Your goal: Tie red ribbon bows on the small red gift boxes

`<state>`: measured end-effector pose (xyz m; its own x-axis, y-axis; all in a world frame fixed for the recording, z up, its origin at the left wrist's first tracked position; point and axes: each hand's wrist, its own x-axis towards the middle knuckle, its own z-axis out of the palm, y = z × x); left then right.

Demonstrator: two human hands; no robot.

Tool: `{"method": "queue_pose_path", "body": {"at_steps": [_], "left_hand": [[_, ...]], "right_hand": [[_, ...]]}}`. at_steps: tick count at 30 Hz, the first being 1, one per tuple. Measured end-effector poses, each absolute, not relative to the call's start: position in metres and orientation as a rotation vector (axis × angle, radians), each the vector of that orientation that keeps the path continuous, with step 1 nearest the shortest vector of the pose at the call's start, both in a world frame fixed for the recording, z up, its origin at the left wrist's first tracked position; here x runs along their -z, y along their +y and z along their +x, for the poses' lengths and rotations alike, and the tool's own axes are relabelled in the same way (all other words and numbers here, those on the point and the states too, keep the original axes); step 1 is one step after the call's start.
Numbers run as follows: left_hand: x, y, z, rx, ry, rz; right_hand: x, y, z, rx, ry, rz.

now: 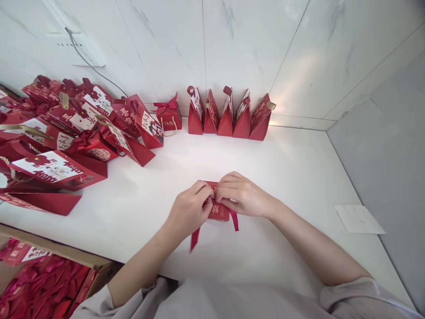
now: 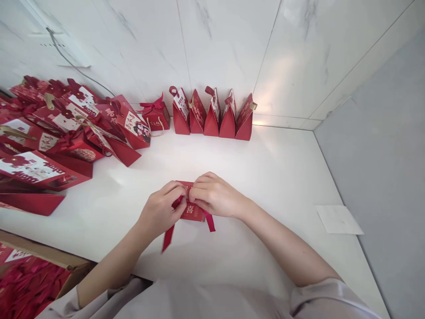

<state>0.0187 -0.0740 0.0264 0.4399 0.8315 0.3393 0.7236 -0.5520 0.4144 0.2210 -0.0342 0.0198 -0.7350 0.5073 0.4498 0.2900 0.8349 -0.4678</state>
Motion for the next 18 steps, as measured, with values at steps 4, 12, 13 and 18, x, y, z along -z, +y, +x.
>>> {"method": "queue_pose_path", "body": {"at_steps": [4,12,13,18], "left_hand": [[-0.020,-0.077,0.021,-0.875,1.410,2.410],[-0.018,-0.074,0.015,-0.955,1.321,2.564],[-0.017,-0.073,0.014,-0.972,1.296,2.591],[-0.016,-0.070,0.013,-1.019,1.230,2.705]], "right_hand": [[-0.023,-0.033,0.224,-0.620,-2.415,-0.547],[-0.017,-0.033,0.220,-1.030,-2.104,-0.931],[-0.015,-0.033,0.219,-1.143,-2.063,-0.924],[-0.011,-0.030,0.216,-1.604,-1.750,-0.875]]}}
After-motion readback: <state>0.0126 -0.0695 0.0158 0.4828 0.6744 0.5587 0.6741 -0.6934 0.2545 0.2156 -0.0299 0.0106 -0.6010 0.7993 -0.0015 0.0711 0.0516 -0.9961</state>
